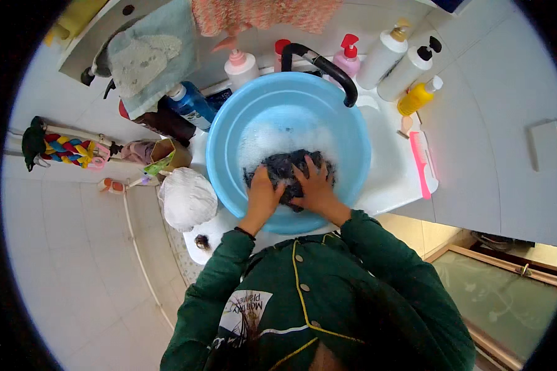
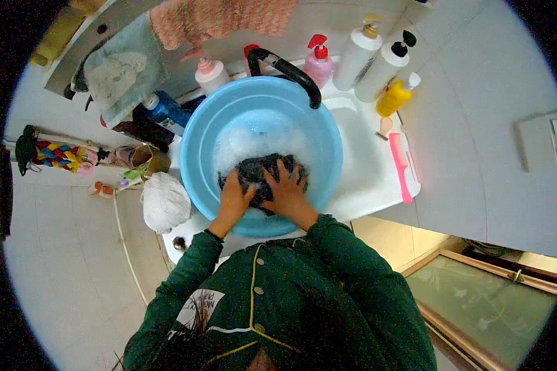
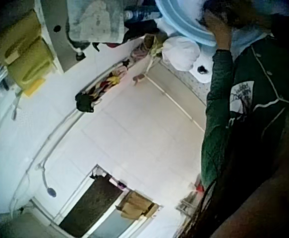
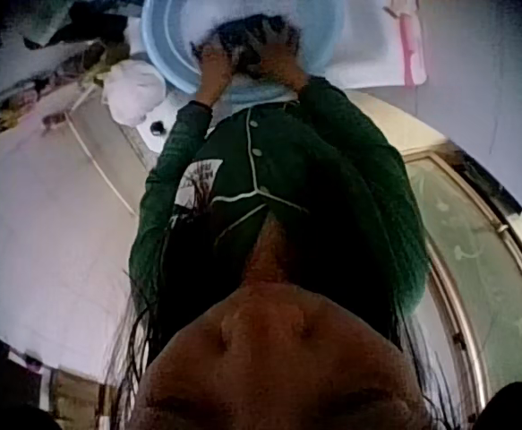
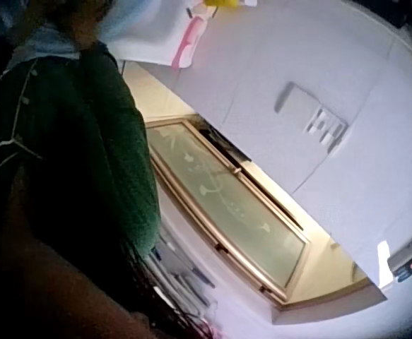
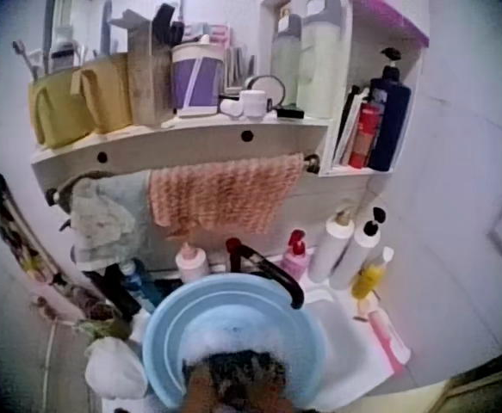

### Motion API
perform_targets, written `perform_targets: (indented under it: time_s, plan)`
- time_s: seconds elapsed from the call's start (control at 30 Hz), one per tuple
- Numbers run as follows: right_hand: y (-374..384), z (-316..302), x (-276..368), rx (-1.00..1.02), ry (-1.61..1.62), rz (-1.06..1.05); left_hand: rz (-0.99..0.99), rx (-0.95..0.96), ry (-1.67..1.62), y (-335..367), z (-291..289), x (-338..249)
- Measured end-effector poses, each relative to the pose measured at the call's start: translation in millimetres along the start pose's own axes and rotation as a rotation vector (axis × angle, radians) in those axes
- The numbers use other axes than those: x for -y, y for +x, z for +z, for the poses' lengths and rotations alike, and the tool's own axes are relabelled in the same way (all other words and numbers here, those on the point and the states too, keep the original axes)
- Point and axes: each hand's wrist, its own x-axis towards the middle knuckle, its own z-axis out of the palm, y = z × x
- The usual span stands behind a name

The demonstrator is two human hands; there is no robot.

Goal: Washing a white and black garment by hand in a basin.

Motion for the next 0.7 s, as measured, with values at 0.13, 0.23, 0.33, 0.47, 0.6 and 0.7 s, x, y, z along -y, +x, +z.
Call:
perform_targets:
  time_s: [0.13,0.23,0.33,0.47,0.6,0.7]
  plan:
    - [26,17,4,0.046,-0.032,0.008,0.001,-0.124,0.443,2,23,-5]
    - [46,29,-1,-0.057,-0.082,0.021,0.002,-0.078,0.672,16,29,5]
    - [68,39,-16,-0.226,-0.176,-0.007,0.061,-0.124,0.761,38,25,8]
    - [96,22,-41,-0.232,0.136,0.006,-0.099,0.041,0.472,71,17,-4]
    - [93,-10,11,-0.103,0.453,0.103,-0.39,-0.176,-0.962,92,6,64]
    - [33,-36,5,-0.274,0.297,-0.218,-0.584,0.215,-1.532,81,-17,14]
